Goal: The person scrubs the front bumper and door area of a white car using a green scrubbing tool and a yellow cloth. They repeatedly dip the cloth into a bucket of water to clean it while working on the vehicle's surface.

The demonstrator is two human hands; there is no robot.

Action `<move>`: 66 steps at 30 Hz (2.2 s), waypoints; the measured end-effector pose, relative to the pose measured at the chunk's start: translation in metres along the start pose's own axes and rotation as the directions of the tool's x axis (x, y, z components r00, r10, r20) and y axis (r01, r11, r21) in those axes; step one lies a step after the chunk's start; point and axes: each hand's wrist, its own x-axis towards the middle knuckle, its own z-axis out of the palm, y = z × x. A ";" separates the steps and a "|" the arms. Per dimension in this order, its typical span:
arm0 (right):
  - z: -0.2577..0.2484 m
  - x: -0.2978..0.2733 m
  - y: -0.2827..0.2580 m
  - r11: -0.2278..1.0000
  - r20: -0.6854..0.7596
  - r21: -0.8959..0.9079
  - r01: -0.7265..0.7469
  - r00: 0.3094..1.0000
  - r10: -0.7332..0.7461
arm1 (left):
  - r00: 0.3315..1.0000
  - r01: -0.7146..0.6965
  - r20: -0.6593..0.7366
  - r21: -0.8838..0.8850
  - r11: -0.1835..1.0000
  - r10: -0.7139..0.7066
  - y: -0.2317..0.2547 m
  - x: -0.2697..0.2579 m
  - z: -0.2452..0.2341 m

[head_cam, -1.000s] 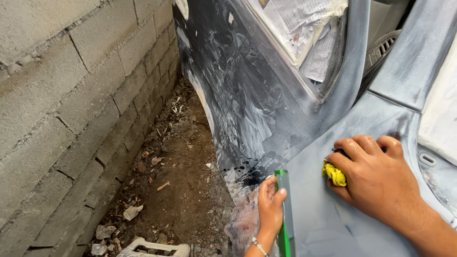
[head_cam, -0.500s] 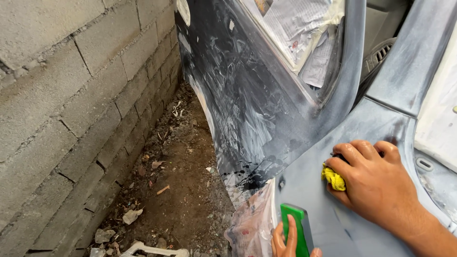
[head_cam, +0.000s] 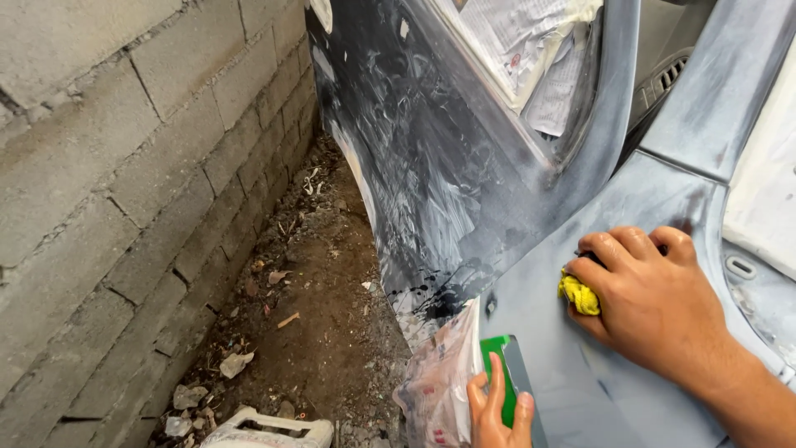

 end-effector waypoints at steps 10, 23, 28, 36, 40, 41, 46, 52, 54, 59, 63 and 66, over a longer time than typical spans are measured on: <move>-0.009 0.001 -0.002 0.998 -0.037 0.050 0.039 0.999 -0.037 | 0.996 0.004 -0.088 -0.115 0.993 -0.014 0.007 -0.019 0.017; -0.009 -0.004 -0.007 1.000 -0.037 -0.020 0.022 0.999 -0.023 | 0.981 -0.192 -0.010 0.171 0.966 0.196 -0.040 -0.048 0.027; -0.024 -0.004 -0.016 1.000 0.064 0.017 -0.012 0.998 0.011 | 0.999 0.028 -0.040 0.040 0.999 -0.026 0.033 -0.011 -0.019; -0.026 0.001 -0.014 1.000 0.035 0.028 0.005 0.999 -0.006 | 0.997 -0.064 -0.032 0.200 0.978 0.072 0.004 -0.034 0.011; -0.024 -0.003 -0.012 0.999 0.009 0.044 0.007 1.000 -0.007 | 0.998 0.065 -0.003 0.059 0.996 -0.065 0.035 -0.015 -0.009; -0.022 -0.002 -0.012 0.998 0.013 0.067 0.006 1.000 -0.007 | 1.000 0.004 -0.009 0.088 0.996 -0.003 0.026 -0.024 -0.001; -0.020 -0.002 -0.011 0.995 0.030 0.100 0.007 0.999 -0.010 | 0.974 -0.225 0.043 0.211 0.951 0.221 0.023 -0.026 -0.002; -0.023 0.005 -0.009 0.997 0.030 0.081 -0.005 1.000 0.003 | 0.999 0.016 -0.044 0.051 0.999 -0.014 -0.007 -0.013 0.002; -0.021 0.002 -0.010 0.996 0.014 0.087 0.005 1.000 -0.006 | 0.952 -0.295 0.016 0.308 0.904 0.305 -0.045 -0.033 0.018; -0.024 0.001 -0.014 0.998 0.019 0.067 0.018 1.000 -0.020 | 0.994 0.097 0.029 0.181 0.979 -0.103 0.042 0.011 -0.034; 0.001 -0.005 -0.006 0.994 -0.033 0.099 0.040 0.999 -0.037 | 0.970 0.183 0.104 0.281 0.942 -0.220 0.028 -0.001 -0.022; -0.024 0.003 -0.012 0.992 0.016 0.121 0.027 0.999 -0.029 | 0.989 0.122 0.063 0.184 0.975 -0.136 0.049 0.013 -0.040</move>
